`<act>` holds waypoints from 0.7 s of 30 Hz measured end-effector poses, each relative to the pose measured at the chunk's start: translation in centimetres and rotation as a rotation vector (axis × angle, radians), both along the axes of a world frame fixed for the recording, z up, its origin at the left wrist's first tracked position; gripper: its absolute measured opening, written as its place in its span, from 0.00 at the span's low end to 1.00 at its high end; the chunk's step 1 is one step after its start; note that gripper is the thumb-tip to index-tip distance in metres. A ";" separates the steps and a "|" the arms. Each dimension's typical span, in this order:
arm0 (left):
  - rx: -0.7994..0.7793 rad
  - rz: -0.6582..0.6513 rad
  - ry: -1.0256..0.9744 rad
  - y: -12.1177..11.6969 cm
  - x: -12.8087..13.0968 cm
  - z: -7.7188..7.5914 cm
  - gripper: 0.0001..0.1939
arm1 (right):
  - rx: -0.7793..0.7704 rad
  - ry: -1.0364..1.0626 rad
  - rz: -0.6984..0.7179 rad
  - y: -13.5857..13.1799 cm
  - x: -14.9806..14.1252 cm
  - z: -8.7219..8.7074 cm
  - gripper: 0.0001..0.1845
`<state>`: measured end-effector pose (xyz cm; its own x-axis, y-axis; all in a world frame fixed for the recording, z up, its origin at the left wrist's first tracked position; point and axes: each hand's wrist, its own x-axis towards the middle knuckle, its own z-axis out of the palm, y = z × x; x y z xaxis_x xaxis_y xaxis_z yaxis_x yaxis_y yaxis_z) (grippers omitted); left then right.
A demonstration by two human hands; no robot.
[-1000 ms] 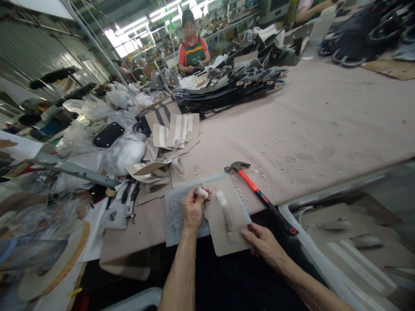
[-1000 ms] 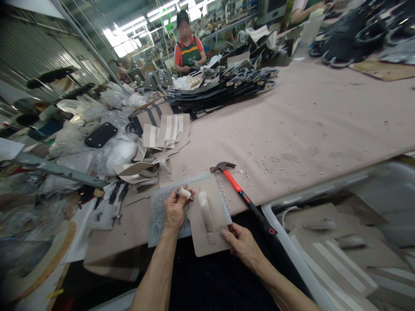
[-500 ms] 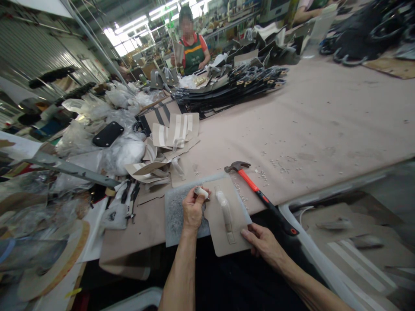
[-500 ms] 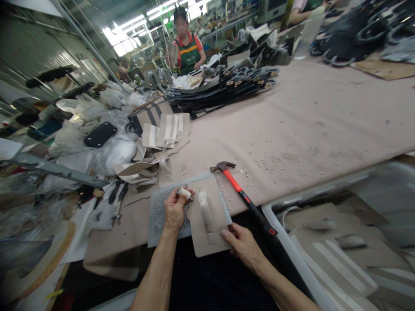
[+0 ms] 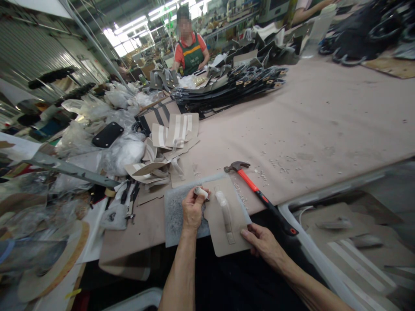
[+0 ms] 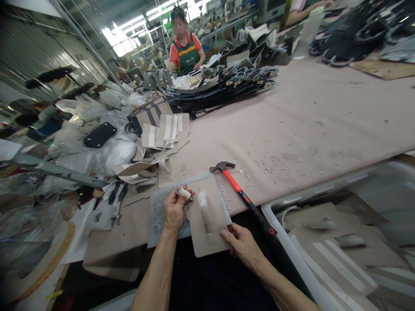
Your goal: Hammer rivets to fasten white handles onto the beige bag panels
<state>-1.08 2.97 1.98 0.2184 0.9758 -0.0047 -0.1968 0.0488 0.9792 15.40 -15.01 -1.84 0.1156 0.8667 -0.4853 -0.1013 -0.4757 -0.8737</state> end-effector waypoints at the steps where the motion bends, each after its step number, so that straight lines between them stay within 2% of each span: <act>1: -0.001 0.000 -0.001 0.0 0.0 0.0 0.18 | -0.002 -0.003 -0.002 0.0 0.0 0.0 0.28; 21: -0.014 0.002 0.013 -0.1 0.1 0.3 0.19 | 0.002 0.012 0.004 0.0 0.1 -0.3 0.27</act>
<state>-1.02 2.88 2.26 0.2163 0.9761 -0.0212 -0.1839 0.0621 0.9810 15.46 -15.06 -2.17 0.1064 0.8679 -0.4852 -0.1103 -0.4747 -0.8732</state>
